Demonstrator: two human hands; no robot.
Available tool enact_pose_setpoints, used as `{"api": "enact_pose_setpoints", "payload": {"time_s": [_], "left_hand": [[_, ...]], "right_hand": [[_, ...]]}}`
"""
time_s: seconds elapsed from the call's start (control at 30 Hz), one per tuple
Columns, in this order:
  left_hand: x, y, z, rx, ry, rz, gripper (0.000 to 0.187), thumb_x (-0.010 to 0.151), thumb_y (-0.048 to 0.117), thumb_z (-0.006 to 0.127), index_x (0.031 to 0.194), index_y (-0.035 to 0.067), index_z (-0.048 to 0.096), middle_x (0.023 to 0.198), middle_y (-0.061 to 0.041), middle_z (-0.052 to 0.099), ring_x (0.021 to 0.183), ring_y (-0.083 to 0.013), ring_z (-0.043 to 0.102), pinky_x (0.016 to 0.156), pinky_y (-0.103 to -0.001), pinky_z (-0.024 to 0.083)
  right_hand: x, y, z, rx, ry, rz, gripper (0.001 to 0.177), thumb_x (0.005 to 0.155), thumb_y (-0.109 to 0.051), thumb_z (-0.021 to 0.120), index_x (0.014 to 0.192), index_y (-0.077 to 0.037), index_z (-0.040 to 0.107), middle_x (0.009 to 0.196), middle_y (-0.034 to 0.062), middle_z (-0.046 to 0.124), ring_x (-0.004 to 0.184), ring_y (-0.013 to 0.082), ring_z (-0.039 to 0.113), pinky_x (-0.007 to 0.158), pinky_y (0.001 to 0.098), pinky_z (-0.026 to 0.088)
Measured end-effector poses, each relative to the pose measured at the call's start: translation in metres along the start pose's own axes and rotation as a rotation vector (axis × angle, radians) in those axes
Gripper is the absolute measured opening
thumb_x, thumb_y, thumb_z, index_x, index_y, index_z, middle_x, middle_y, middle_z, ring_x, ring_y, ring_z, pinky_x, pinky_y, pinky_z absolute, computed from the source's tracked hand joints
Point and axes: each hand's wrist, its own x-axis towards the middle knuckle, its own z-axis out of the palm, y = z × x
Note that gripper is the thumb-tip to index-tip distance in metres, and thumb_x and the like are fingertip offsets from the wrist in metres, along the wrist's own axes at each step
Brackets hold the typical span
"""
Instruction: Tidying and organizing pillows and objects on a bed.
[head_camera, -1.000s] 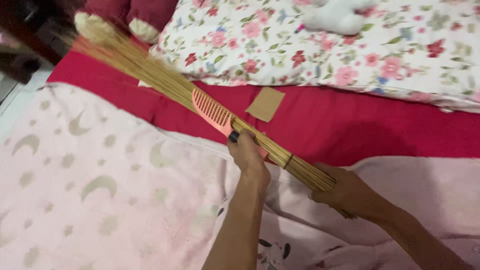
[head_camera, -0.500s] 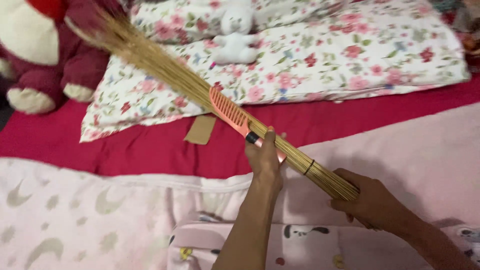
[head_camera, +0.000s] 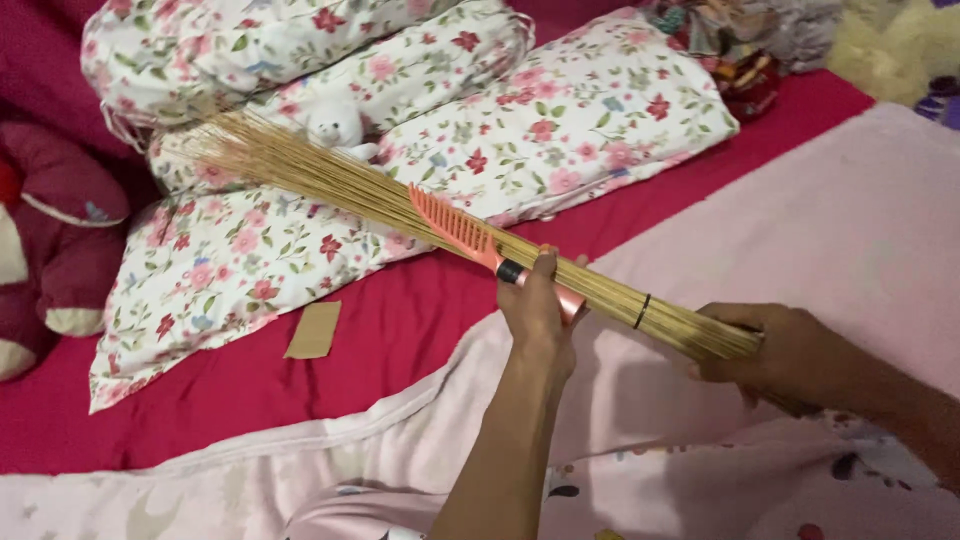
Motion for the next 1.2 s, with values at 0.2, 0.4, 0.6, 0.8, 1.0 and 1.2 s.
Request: {"api": "enact_pose_setpoints", "payload": {"time_s": [0.2, 0.4, 0.6, 0.8, 1.0, 1.2], "left_hand": [[-0.023, -0.02, 0.038, 0.06, -0.056, 0.055, 0.027, 0.095, 0.013, 0.059, 0.12, 0.008, 0.048, 0.114, -0.009, 0.065, 0.094, -0.0309, 0.075, 0.071, -0.051, 0.062], [-0.029, -0.046, 0.057, -0.084, -0.141, -0.005, 0.029, 0.099, 0.027, 0.054, 0.12, 0.008, 0.048, 0.106, -0.012, 0.064, 0.089, -0.0379, 0.074, 0.071, -0.057, 0.063], [-0.015, -0.085, 0.087, -0.059, -0.352, 0.065, 0.041, 0.102, 0.023, 0.054, 0.136, 0.002, 0.047, 0.118, -0.023, 0.068, 0.091, -0.0412, 0.075, 0.081, -0.056, 0.066], [-0.053, -0.081, 0.117, -0.035, -0.433, -0.008, 0.051, 0.096, 0.024, 0.06, 0.142, 0.015, 0.04, 0.13, -0.02, 0.061, 0.119, -0.0272, 0.064, 0.08, -0.061, 0.062], [-0.052, -0.101, 0.115, -0.029, -0.534, -0.184, 0.047, 0.095, 0.029, 0.064, 0.135, 0.01, 0.047, 0.131, -0.015, 0.064, 0.118, -0.0297, 0.065, 0.083, -0.059, 0.063], [-0.08, -0.103, 0.123, 0.008, -0.499, -0.307, 0.045, 0.093, 0.024, 0.071, 0.127, 0.011, 0.044, 0.119, -0.01, 0.059, 0.112, -0.0302, 0.064, 0.085, -0.059, 0.059]], "right_hand": [[0.021, 0.073, -0.026, 0.046, 0.017, -0.193, 0.051, 0.083, -0.034, 0.085, 0.126, -0.013, 0.069, 0.077, 0.0092, 0.068, 0.055, 0.0172, 0.067, 0.051, 0.0336, 0.062], [0.01, 0.118, -0.048, 0.065, 0.044, -0.159, 0.046, 0.086, -0.037, 0.083, 0.125, -0.015, 0.071, 0.075, 0.0148, 0.071, 0.058, 0.0225, 0.065, 0.053, 0.0405, 0.059], [-0.019, 0.126, -0.07, -0.091, 0.207, 0.125, 0.054, 0.09, -0.036, 0.083, 0.14, -0.019, 0.068, 0.073, 0.0223, 0.07, 0.053, 0.0357, 0.064, 0.051, 0.0493, 0.056], [-0.035, 0.154, -0.064, -0.042, 0.417, 0.186, 0.054, 0.09, -0.02, 0.085, 0.141, -0.013, 0.068, 0.071, 0.0203, 0.063, 0.043, 0.0309, 0.064, 0.04, 0.0437, 0.056], [-0.06, 0.15, -0.072, -0.135, 0.459, 0.332, 0.053, 0.089, -0.017, 0.085, 0.139, -0.01, 0.067, 0.074, 0.0235, 0.071, 0.049, 0.029, 0.067, 0.047, 0.0411, 0.056], [-0.061, 0.215, -0.096, -0.009, 0.339, 0.353, 0.062, 0.083, -0.021, 0.091, 0.137, -0.013, 0.063, 0.096, 0.0148, 0.068, 0.071, 0.031, 0.068, 0.069, 0.0469, 0.063]]}}
